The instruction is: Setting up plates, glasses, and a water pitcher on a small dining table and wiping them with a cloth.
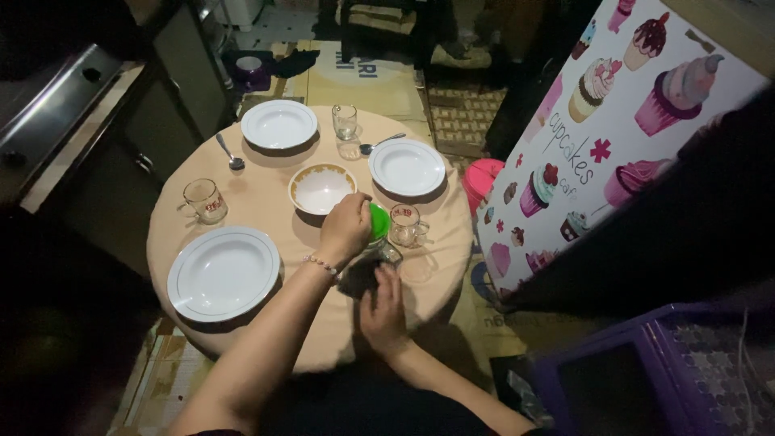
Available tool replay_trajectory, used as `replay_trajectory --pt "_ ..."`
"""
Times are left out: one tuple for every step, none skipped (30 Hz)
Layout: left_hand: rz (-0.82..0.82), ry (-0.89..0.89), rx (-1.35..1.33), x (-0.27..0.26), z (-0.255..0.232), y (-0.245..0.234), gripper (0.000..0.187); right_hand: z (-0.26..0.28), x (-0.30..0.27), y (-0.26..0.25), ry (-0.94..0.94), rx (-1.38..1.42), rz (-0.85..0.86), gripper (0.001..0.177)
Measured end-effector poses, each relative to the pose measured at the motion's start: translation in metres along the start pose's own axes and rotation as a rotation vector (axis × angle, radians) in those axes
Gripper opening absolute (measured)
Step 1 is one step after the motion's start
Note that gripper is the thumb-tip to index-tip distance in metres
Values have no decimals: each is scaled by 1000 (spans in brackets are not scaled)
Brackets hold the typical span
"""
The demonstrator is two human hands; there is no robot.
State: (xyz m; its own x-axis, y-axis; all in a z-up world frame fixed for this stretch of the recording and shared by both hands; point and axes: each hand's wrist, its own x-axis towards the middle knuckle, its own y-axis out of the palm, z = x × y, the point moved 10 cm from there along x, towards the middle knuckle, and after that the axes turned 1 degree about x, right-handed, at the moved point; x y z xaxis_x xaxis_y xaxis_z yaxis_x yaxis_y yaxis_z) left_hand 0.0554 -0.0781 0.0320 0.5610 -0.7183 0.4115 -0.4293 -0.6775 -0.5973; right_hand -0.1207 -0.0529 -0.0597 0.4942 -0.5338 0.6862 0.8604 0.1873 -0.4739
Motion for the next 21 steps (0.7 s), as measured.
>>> replay_trajectory --pt "-3 2 2 1 2 1 32 -11 -5 18 78 29 129 56" --pt "-5 3 5 2 4 3 32 -21 -13 35 156 57 258 72" --pt "-4 7 7 3 4 2 32 -22 -12 38 157 58 253 72" --pt "2 17 3 3 4 3 31 -28 -17 49 197 -14 346 80" --pt "9 28 -1 3 4 3 31 -34 -22 59 237 -87 437 89" --pt "12 26 -1 2 3 3 31 -40 -24 69 241 -86 439 89" --pt "27 21 5 1 2 3 31 -57 -29 80 338 -185 482 90" --pt "39 16 12 2 2 2 31 -74 -35 89 432 -282 525 91" --pt "40 14 13 1 3 3 31 -51 -18 76 433 -281 527 91" --pt "41 14 4 2 4 4 31 -43 -21 73 594 -336 743 100" --pt "42 14 -5 3 5 5 31 -32 -27 65 758 -391 957 110" --pt "43 13 -5 3 5 4 31 -139 -102 85 759 -391 959 110" --pt "39 19 0 3 5 4 31 -202 -117 122 666 -379 709 92" --pt "37 27 5 3 4 4 31 -223 -122 196 572 -365 460 75" --pt "41 26 3 3 1 3 31 -185 -101 129 576 -366 461 75" --pt "56 -8 10 2 1 2 31 -135 -80 98 770 -224 605 55" --pt "71 -41 16 2 2 2 31 -53 -39 80 943 -74 760 43" --pt "72 -41 16 2 2 2 31 -70 -53 93 944 -75 759 43" --pt "53 -17 2 3 1 1 32 -80 -52 102 915 261 491 39" --pt "35 4 -10 2 0 -1 32 -91 -54 105 859 588 219 36" --pt "36 2 -10 2 3 1 32 -103 -61 112 861 588 220 36"
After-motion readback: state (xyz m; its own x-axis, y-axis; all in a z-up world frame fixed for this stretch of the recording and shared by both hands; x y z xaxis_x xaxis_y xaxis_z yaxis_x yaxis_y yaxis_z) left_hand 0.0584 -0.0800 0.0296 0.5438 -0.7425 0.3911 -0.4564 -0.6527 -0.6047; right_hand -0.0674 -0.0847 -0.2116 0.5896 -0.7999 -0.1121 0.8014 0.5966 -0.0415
